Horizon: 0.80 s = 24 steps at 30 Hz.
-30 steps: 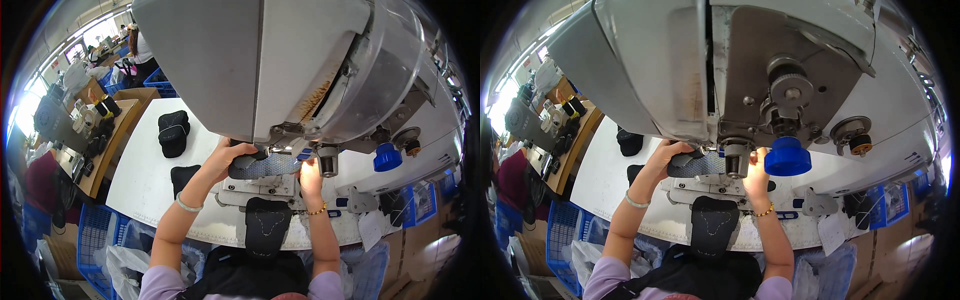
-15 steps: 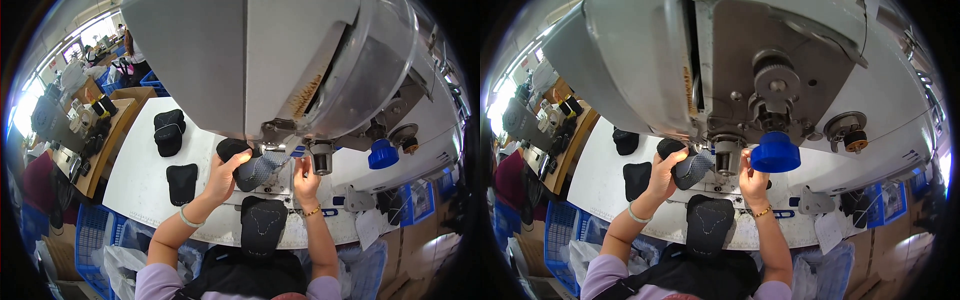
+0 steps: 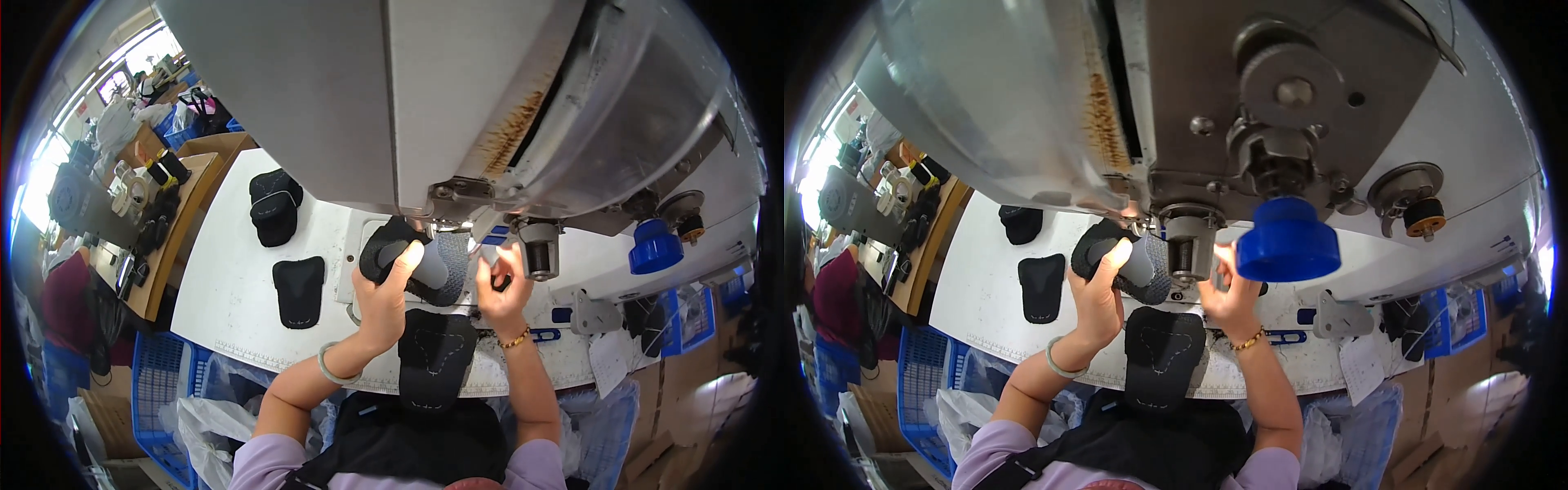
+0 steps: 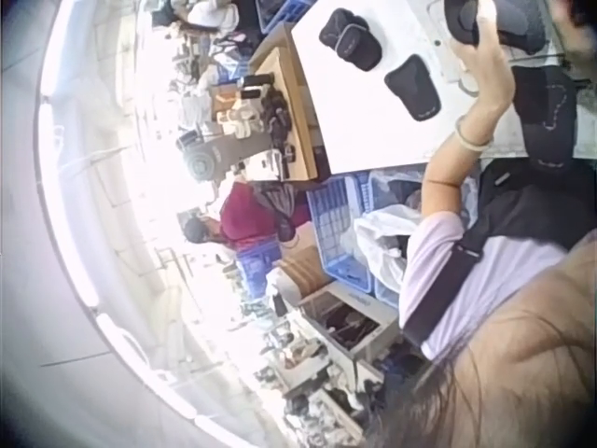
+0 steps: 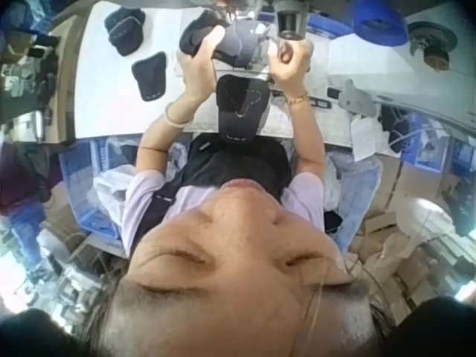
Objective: Sewing various pieces of fabric and material to assemble shoe uppers using an industrial sewing machine.
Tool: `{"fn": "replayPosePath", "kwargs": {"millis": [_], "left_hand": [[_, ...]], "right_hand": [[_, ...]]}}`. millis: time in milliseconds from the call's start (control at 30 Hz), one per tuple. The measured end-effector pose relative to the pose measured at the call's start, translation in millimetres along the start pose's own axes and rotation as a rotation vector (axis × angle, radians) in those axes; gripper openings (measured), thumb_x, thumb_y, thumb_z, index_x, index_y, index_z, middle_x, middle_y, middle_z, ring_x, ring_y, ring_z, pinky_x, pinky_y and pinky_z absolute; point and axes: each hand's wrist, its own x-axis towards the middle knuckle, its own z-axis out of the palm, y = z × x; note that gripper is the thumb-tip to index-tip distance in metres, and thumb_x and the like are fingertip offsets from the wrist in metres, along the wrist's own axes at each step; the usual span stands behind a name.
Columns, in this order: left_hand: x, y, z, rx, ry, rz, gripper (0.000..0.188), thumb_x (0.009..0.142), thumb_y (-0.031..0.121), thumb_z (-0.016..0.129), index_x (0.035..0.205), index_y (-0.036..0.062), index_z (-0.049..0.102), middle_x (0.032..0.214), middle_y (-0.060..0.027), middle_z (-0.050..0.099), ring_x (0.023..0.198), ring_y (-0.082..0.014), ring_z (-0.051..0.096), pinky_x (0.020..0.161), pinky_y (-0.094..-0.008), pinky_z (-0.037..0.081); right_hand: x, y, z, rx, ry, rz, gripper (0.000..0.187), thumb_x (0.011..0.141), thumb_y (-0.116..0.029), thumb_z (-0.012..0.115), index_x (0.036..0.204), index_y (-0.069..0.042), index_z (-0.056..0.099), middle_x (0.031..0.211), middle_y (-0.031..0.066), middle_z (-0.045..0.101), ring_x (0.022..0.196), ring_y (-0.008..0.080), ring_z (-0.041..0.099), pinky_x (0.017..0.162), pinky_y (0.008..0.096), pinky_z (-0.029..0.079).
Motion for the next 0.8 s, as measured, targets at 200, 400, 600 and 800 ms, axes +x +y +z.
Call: {"fn": "replayPosePath", "kwargs": {"millis": [200,400,600,800], "left_hand": [[7,10,-8,0.070,-0.076,-0.045,0.015,0.086,0.013,0.059,0.087,-0.0015,0.061,0.075,0.0031,0.056,0.070,-0.0049,0.047,0.064,-0.0204,0.039],[22,7,-65,0.506,-0.030,0.682,0.020,0.075,0.003,0.055,0.095,0.0024,0.057,0.095,-0.0050,0.056,0.083,-0.0154,0.049,0.076,-0.0291,0.037],[22,10,-61,1.222,-0.398,1.319,0.046,0.073,0.006,0.059,0.119,0.0041,0.056,0.120,-0.0060,0.056,0.116,-0.0232,0.050,0.097,-0.0374,0.038],[35,6,-45,0.864,-0.501,1.129,0.057,0.062,-0.002,0.068,0.117,0.0005,0.053,0.114,-0.0121,0.055,0.106,-0.0282,0.055,0.091,-0.0391,0.045]], "right_hand": [[12,-48,5,0.102,-0.059,-0.206,0.043,0.069,0.007,0.068,0.108,-0.002,0.052,0.095,0.0100,0.056,0.081,0.0163,0.057,0.069,0.0267,0.051],[27,-55,6,0.087,-0.091,-0.260,0.037,0.068,0.010,0.063,0.102,-0.004,0.064,0.100,0.0083,0.061,0.083,0.0222,0.063,0.066,0.0292,0.053],[27,-51,0,0.081,-0.119,-0.285,0.037,0.067,0.008,0.064,0.102,-0.005,0.064,0.099,0.0083,0.060,0.079,0.0218,0.063,0.063,0.0295,0.052],[34,-45,-5,0.081,-0.195,-0.349,0.039,0.065,0.005,0.066,0.103,-0.007,0.064,0.100,0.0054,0.062,0.078,0.0214,0.063,0.063,0.0307,0.051]]}}
